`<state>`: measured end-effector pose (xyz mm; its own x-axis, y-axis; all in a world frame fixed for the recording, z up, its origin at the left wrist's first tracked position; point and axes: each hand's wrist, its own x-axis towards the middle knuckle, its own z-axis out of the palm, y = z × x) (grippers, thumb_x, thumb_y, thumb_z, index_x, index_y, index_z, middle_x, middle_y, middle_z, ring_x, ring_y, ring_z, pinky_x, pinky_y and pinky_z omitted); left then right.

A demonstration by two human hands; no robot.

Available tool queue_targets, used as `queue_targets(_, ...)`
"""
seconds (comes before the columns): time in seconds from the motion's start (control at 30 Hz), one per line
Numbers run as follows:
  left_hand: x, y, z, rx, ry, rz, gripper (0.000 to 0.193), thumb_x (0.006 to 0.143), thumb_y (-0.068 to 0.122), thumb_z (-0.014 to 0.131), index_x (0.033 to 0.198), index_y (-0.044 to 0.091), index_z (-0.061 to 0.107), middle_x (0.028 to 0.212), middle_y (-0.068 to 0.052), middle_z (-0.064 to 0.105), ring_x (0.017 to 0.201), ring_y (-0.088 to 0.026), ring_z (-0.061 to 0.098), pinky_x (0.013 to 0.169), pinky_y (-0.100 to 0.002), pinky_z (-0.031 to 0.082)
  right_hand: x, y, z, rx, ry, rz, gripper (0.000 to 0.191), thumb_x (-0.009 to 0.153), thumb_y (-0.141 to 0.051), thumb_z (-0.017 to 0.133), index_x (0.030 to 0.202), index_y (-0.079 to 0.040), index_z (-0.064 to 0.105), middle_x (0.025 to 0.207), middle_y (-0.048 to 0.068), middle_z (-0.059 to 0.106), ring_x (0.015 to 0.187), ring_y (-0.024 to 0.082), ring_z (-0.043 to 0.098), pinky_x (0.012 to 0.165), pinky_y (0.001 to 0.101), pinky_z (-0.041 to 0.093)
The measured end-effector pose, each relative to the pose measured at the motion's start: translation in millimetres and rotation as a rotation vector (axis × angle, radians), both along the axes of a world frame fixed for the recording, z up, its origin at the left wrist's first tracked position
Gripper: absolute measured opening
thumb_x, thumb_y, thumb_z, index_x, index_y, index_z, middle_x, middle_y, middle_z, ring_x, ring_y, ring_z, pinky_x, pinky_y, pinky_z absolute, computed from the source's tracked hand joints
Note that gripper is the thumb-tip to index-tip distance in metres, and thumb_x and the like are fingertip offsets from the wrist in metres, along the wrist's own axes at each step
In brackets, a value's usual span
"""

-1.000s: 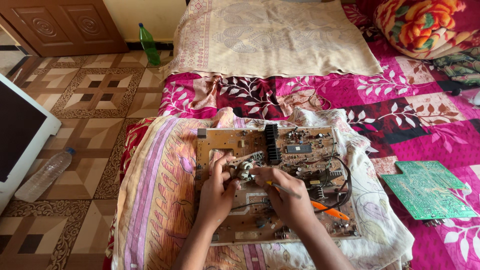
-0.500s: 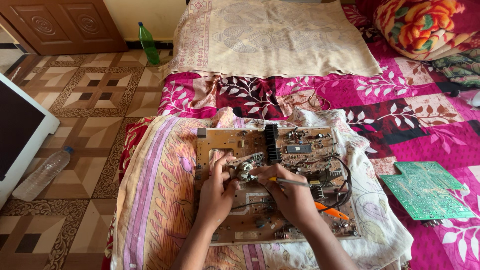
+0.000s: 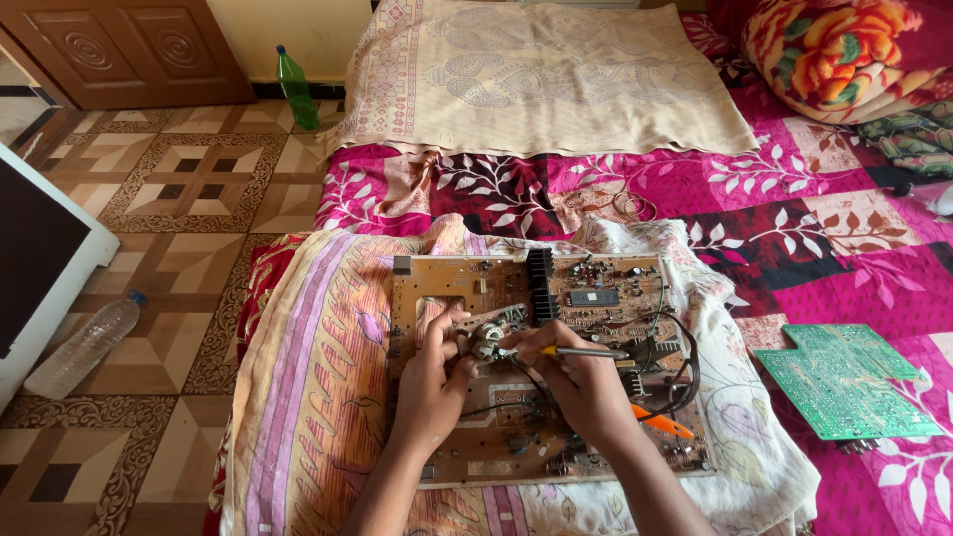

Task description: The person cleans a large television mainboard laid on a bed, brushing dust from its surface and heatsink with an orange toothbrush. They then lift a small green circuit board and a component, brush them, and use a screwdriver to work on the component while continuing to brush the board.

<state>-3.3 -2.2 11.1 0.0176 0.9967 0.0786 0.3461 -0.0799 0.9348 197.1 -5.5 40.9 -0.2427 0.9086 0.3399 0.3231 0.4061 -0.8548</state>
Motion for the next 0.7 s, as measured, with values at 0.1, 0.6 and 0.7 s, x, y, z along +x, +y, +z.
queue_targets(0.1, 0.0, 0.7, -1.3, -0.008, 0.029, 0.008, 0.057, 0.093, 0.005, 0.063, 0.143, 0.021, 0.044, 0.106, -0.016, 0.078, 0.094, -0.027, 0.078, 0.081, -0.039, 0.056, -1.9, -2.7, -1.9, 0.074, 0.05, -0.012, 0.006, 0.095, 0.003, 0.06, 0.1, 0.0, 0.061, 0.116, 0.009, 0.079, 0.108, 0.019, 0.076, 0.091, 0.0325, 0.061)
queue_targets(0.6, 0.9, -0.6, -0.3, -0.003, 0.033, 0.006, 0.056, 0.094, 0.004, 0.063, 0.144, 0.02, 0.043, 0.101, -0.018, 0.078, 0.088, -0.026, 0.079, 0.075, -0.038, 0.056, 1.6, -1.7, -6.0, 0.036, 0.037, -0.008, 0.008, 0.094, 0.007, 0.06, 0.098, -0.001, 0.06, 0.115, 0.009, 0.08, 0.11, 0.018, 0.076, 0.093, 0.0321, 0.06)
queue_targets(0.7, 1.4, -0.6, -0.2, 0.006, 0.037, 0.015, 0.056, 0.093, 0.003, 0.064, 0.143, 0.02, 0.044, 0.102, -0.018, 0.078, 0.088, -0.026, 0.078, 0.075, -0.039, 0.056, 2.8, -1.5, -5.1, 0.011, 0.046, -0.003, 0.01, 0.094, 0.008, 0.059, 0.098, -0.001, 0.06, 0.114, 0.009, 0.08, 0.108, 0.018, 0.076, 0.092, 0.0322, 0.061)
